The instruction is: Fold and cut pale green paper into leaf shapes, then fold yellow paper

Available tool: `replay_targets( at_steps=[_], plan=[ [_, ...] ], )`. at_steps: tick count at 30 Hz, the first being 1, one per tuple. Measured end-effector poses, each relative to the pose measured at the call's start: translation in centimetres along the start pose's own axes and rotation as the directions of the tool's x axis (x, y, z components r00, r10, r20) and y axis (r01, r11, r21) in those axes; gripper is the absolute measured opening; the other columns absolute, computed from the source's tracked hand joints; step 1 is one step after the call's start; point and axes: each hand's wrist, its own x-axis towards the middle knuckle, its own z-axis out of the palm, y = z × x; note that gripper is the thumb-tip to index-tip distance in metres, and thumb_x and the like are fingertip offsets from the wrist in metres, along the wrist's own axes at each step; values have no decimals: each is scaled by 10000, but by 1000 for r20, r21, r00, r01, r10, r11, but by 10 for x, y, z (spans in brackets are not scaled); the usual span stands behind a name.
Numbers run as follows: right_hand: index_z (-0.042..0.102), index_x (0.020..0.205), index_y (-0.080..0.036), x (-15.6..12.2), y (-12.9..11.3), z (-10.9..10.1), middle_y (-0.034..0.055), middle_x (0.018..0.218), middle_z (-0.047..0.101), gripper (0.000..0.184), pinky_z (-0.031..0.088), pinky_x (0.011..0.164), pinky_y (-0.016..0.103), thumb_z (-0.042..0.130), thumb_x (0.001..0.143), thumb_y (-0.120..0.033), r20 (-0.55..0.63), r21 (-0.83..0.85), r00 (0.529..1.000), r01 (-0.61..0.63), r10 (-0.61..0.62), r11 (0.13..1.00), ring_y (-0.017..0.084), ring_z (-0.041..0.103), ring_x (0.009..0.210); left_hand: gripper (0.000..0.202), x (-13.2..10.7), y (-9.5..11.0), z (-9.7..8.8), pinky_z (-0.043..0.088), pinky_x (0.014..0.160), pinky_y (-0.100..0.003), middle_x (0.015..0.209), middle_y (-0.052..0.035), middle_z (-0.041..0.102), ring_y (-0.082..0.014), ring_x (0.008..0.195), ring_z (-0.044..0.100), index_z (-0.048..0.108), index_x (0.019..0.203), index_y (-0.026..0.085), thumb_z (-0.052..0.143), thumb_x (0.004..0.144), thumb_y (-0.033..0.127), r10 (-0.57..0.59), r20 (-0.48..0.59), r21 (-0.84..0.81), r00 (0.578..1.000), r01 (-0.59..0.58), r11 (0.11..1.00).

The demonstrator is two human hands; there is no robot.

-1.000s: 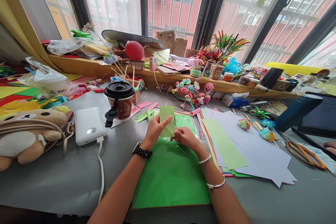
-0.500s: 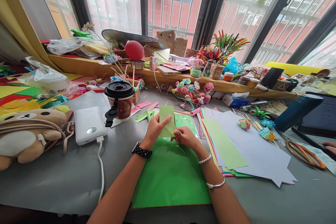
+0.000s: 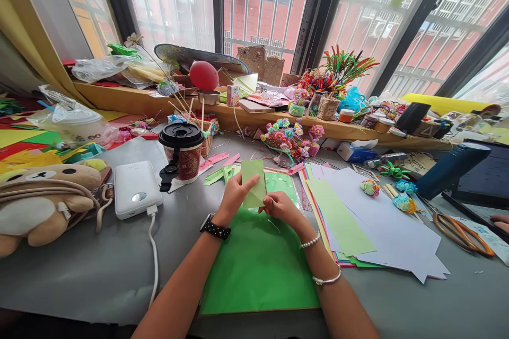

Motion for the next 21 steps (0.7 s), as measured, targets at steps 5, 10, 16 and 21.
replay_targets(
  at_steps=[5,10,16,21],
  plan=[
    [466,476,-147,0,-3,1,9,452,458,653,296,445,210,304,626,-761,-5,41,1000,-16,16,999,104,443,467,275,0,1,1,411,486,-237,581,5,585,-118,479,520,580,724,138,618,618,389,-7,9,-17,1000,7,1000],
    [473,493,-147,0,-2,2,2,452,443,641,299,440,211,316,631,-753,-3,64,1000,-23,23,998,100,432,454,269,-1,2,1,401,470,-232,557,16,563,-112,463,503,566,717,139,610,624,387,-19,10,-21,1000,19,1000],
    [463,494,-148,0,-1,2,2,466,441,633,288,422,207,321,634,-749,1,77,1000,-17,17,997,86,403,432,257,-1,2,1,392,460,-223,570,19,550,-99,457,489,558,704,138,603,635,381,-13,11,-15,1000,13,1000],
    [440,494,-154,0,-2,3,-6,453,419,648,277,410,205,301,598,-779,6,92,1000,-28,28,995,85,400,419,263,-1,2,1,393,462,-224,563,18,550,-104,461,496,556,714,136,606,637,382,-10,29,-15,1000,10,1000]
  ],
)
